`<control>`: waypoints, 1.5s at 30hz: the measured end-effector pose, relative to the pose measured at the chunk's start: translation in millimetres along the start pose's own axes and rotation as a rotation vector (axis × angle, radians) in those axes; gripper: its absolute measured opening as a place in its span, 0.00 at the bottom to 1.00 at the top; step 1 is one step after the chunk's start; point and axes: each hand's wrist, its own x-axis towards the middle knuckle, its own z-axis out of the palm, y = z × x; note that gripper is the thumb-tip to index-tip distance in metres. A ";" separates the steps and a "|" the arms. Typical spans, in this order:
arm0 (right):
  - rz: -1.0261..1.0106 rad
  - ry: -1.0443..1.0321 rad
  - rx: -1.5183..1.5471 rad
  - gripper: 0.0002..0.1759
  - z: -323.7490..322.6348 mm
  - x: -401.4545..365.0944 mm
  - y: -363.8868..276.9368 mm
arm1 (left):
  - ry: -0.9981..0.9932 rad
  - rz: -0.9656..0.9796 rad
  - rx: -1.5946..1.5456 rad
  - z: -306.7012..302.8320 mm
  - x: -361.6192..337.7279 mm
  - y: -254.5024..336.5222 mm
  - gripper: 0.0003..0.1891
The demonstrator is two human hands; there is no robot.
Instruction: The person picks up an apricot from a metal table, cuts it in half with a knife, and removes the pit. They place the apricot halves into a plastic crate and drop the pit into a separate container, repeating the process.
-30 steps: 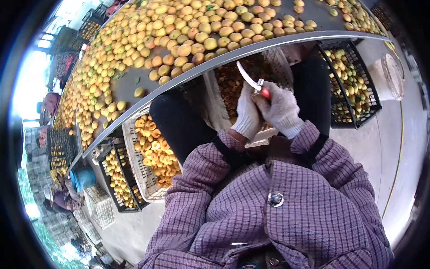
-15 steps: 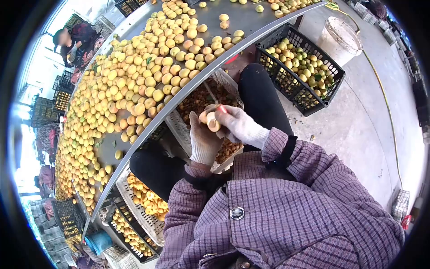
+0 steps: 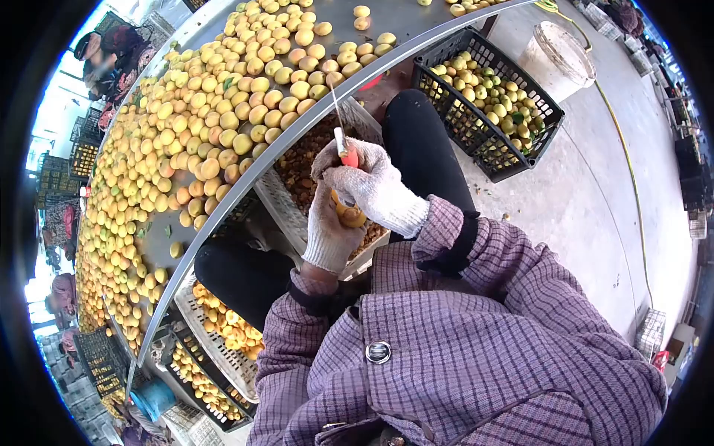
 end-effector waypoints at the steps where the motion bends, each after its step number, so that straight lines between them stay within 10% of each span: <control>1: 0.006 -0.002 0.003 0.06 1.1 0.3 1.4 | 0.006 0.002 -0.002 -5.9 -1.2 -3.0 0.29; 3: 0.084 0.030 -0.077 0.05 3.1 0.1 3.7 | -0.291 0.268 0.384 -13.4 -7.8 -10.9 0.31; 11: 0.115 -0.112 -0.011 0.08 -12.2 1.9 13.2 | 0.003 -0.068 0.065 -15.5 3.8 -10.8 0.28; 13: 0.042 -0.237 -0.231 0.07 -9.5 0.1 10.6 | -0.210 0.421 0.963 -27.8 8.7 -14.4 0.25; 17: -0.314 -0.419 -0.487 0.08 -11.3 2.7 28.8 | 0.059 0.014 0.138 -25.4 6.5 -11.0 0.24; 19: 0.207 -0.111 0.166 0.09 -14.8 3.9 35.3 | -0.049 0.086 0.240 -17.0 2.7 -10.1 0.26; 25: 0.284 0.128 0.437 0.12 -8.7 7.9 51.5 | 0.141 -0.140 0.076 -27.2 11.2 -13.6 0.32; 31: 0.324 0.173 0.533 0.13 -12.2 14.3 38.7 | -0.212 0.120 0.532 -19.9 4.5 -6.0 0.30; 32: 0.260 0.163 0.450 0.13 -13.4 14.2 34.3 | -0.033 -0.087 0.123 -9.8 10.7 -4.5 0.31; 41: 0.077 -0.054 -0.217 0.10 -13.2 -1.4 36.1 | 0.066 -0.081 0.093 -19.4 12.9 -4.2 0.31; 45: 0.257 0.200 0.368 0.11 -12.2 15.4 44.6 | 0.087 -0.049 0.127 -16.4 6.5 -4.0 0.29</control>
